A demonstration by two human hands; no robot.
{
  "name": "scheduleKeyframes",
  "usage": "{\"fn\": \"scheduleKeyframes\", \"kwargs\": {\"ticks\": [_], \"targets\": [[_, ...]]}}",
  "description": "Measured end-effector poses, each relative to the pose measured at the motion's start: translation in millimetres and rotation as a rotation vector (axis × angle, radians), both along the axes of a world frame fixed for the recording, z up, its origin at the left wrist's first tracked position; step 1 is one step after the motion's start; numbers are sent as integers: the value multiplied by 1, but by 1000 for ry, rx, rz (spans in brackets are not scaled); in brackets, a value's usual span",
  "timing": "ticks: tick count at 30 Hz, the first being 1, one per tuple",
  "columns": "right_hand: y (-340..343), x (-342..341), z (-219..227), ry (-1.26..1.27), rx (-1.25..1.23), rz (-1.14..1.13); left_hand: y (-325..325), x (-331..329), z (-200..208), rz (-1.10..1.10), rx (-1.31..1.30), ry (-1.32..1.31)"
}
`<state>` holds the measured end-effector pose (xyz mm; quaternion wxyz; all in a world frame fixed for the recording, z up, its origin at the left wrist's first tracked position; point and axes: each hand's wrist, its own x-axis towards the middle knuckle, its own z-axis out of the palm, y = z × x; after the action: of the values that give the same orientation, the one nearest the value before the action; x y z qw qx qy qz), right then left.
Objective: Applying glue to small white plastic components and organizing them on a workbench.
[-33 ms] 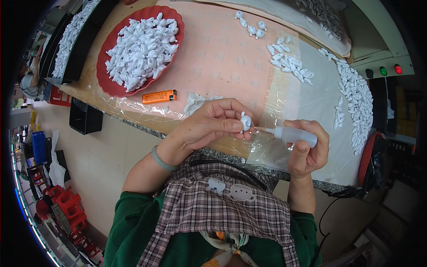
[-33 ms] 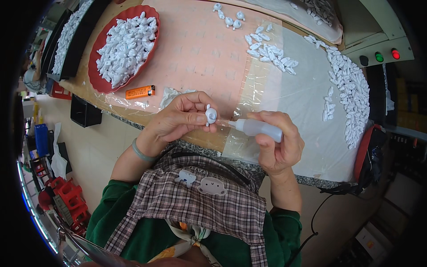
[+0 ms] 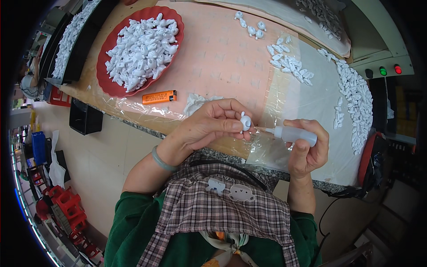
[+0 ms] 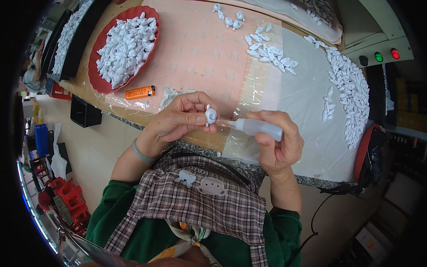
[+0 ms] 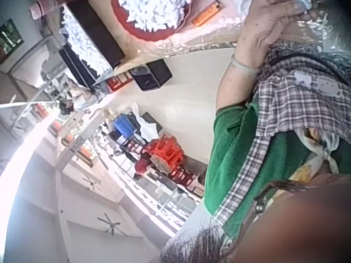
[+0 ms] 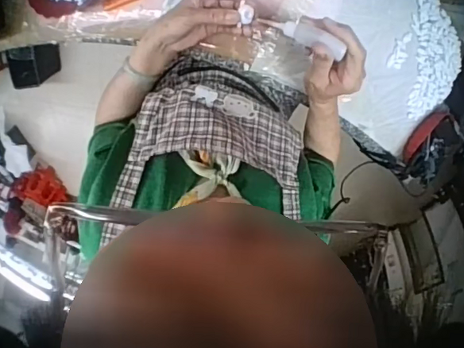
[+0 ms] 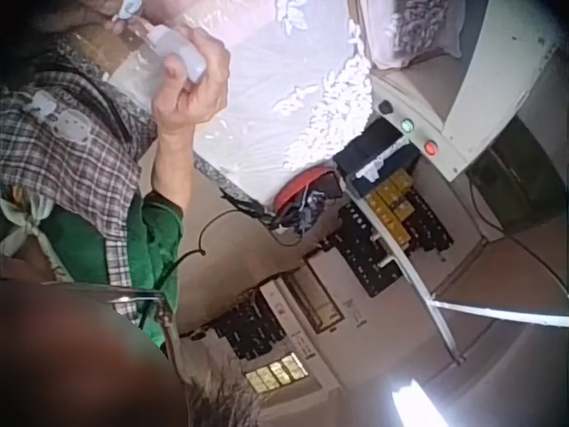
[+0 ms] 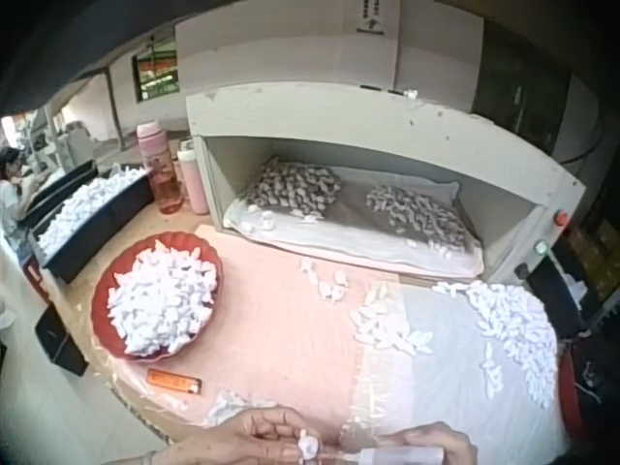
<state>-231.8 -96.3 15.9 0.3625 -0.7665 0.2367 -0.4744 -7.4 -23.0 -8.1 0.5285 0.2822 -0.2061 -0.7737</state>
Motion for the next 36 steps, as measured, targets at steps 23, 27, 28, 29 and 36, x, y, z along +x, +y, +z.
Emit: {"fn": "scheduleKeyframes", "kwargs": {"ticks": [23, 27, 28, 29, 36], "targets": [[-77, 2, 2, 49, 865, 49, -2, 3, -3, -21, -2, 58], [-95, 38, -3, 504, 189, -186, -2, 3, -3, -26, -28, 64], [-99, 45, -5, 548, -73, -239, -2, 3, -2, -28, -32, 69], [-102, 51, -5, 547, -74, -235, -3, 3, -2, -31, -35, 74], [-110, 66, 1, 805, -228, -237, -2, 2, -3, -39, -50, 47]]}}
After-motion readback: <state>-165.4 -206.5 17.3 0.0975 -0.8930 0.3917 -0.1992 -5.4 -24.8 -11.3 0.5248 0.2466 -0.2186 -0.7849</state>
